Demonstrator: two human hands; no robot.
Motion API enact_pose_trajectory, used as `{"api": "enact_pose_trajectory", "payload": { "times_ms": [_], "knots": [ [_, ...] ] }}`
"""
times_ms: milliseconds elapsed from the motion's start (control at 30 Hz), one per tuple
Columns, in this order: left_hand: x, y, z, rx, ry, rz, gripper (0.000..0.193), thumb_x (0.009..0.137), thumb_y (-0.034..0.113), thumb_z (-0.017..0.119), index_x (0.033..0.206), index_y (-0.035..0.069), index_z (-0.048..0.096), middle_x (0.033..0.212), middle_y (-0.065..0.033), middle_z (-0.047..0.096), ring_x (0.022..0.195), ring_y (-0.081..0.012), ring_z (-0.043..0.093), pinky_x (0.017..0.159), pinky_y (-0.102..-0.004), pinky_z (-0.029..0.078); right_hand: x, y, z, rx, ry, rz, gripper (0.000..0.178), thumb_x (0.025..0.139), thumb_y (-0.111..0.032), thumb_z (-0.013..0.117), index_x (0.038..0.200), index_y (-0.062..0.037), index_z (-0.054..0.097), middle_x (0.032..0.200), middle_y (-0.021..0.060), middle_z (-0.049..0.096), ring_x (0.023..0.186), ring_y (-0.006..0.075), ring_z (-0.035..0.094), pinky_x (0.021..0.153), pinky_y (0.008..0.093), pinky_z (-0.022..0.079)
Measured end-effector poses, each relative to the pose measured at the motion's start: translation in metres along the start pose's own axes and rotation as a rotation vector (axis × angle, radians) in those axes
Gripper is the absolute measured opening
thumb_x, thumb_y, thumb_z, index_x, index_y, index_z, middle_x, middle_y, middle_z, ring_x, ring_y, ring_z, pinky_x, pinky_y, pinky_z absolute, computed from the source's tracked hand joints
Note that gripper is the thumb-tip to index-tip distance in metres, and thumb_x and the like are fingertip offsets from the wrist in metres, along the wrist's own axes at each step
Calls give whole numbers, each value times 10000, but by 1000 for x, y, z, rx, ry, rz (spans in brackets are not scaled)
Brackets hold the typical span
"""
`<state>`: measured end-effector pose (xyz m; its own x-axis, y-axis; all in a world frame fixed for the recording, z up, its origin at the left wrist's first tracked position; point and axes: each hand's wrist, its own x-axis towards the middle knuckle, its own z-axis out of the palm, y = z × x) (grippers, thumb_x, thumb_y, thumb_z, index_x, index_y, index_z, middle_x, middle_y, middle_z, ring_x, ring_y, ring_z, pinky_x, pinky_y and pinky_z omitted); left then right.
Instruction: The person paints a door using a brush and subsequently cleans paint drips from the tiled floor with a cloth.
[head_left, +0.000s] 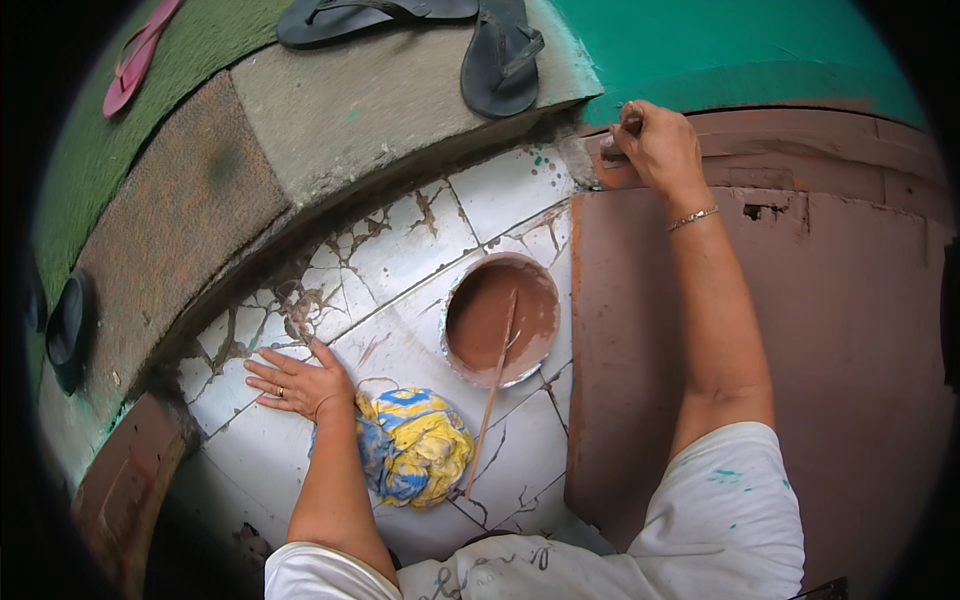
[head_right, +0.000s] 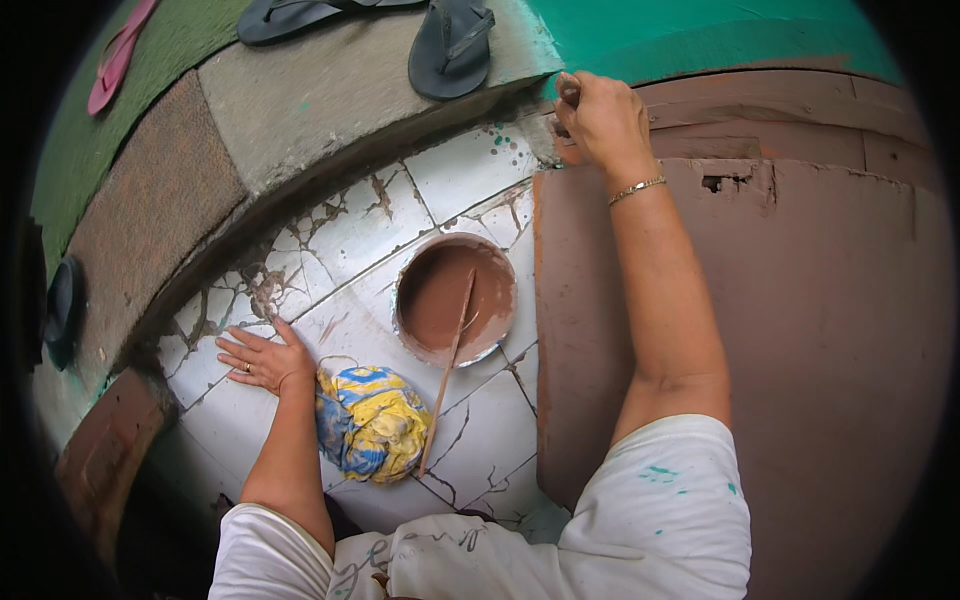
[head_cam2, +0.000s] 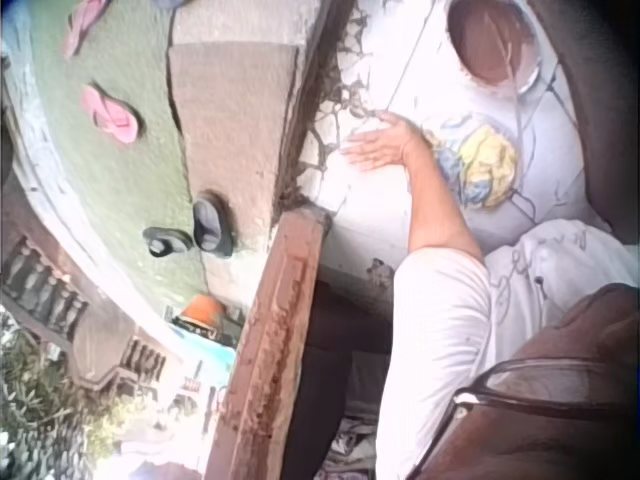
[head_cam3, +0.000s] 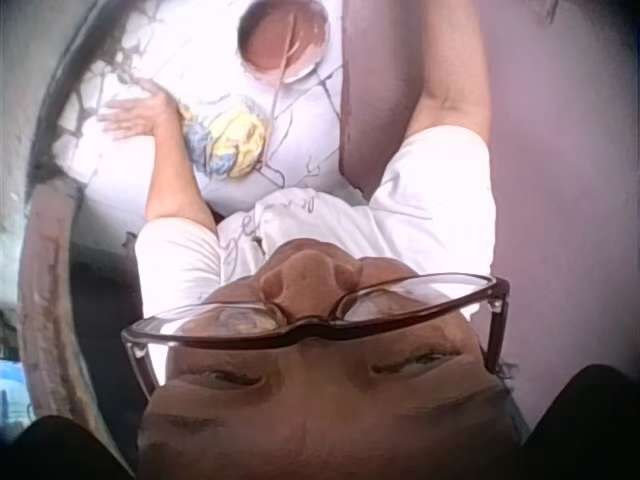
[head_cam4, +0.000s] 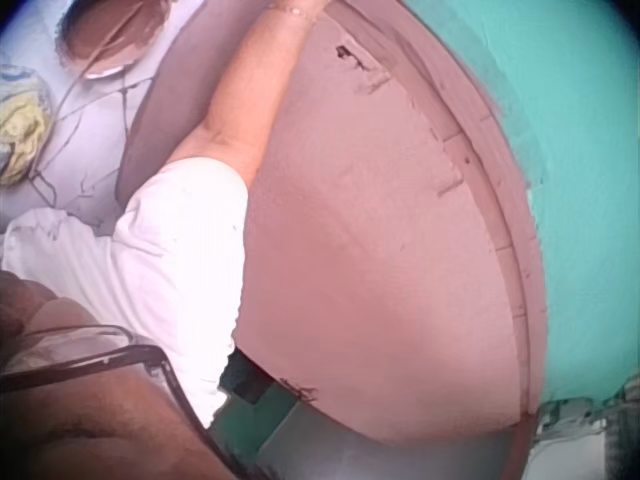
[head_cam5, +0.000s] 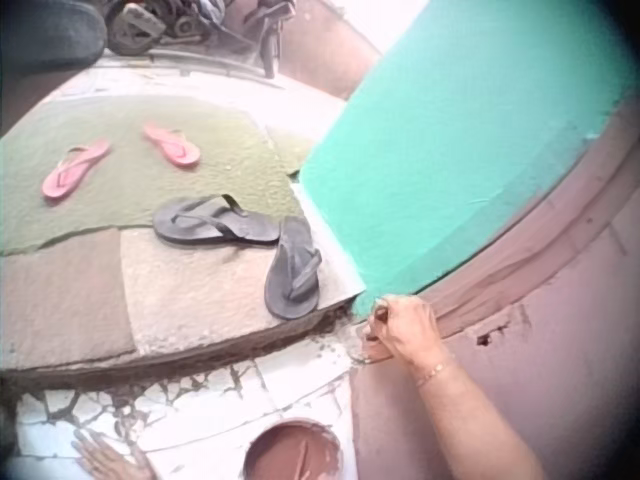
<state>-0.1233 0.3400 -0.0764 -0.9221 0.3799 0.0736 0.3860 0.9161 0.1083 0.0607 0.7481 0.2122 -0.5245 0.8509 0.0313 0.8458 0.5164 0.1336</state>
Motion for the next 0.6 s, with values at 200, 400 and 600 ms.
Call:
{"api": "enact_pose_trajectory", "payload": {
  "times_ms": [200, 400, 600],
  "knots": [
    [0, -6, -5, 26, -44, -11, 905, 926, 569, 463, 1545, 7, 118, 1619, -250, -13, 1490, -455, -23, 1167, -609, -8, -7, -25, -15, 59, -34, -4, 197, 813, -225, 685, 964, -98, 688, 918, 137, 710, 897, 360, 665, 780, 446, 523],
    [1, -1, -4, 6, -14, -7, 883, 940, 601, 429, 1544, 16, 160, 1617, -248, 37, 1494, -439, 5, 1171, -596, -12, 0, 2, 14, -83, -136, -42, 202, 825, -233, 652, 964, -92, 693, 916, 158, 704, 903, 371, 660, 792, 454, 526],
    [0, -1, -4, 4, -9, -10, 878, 942, 595, 432, 1544, 16, 159, 1617, -247, 44, 1491, -446, 13, 1171, -596, -7, 4, -21, 24, -256, -152, -122, 177, 880, -204, 583, 907, -85, 711, 889, 171, 700, 898, 358, 671, 782, 467, 527]
  ]
}}
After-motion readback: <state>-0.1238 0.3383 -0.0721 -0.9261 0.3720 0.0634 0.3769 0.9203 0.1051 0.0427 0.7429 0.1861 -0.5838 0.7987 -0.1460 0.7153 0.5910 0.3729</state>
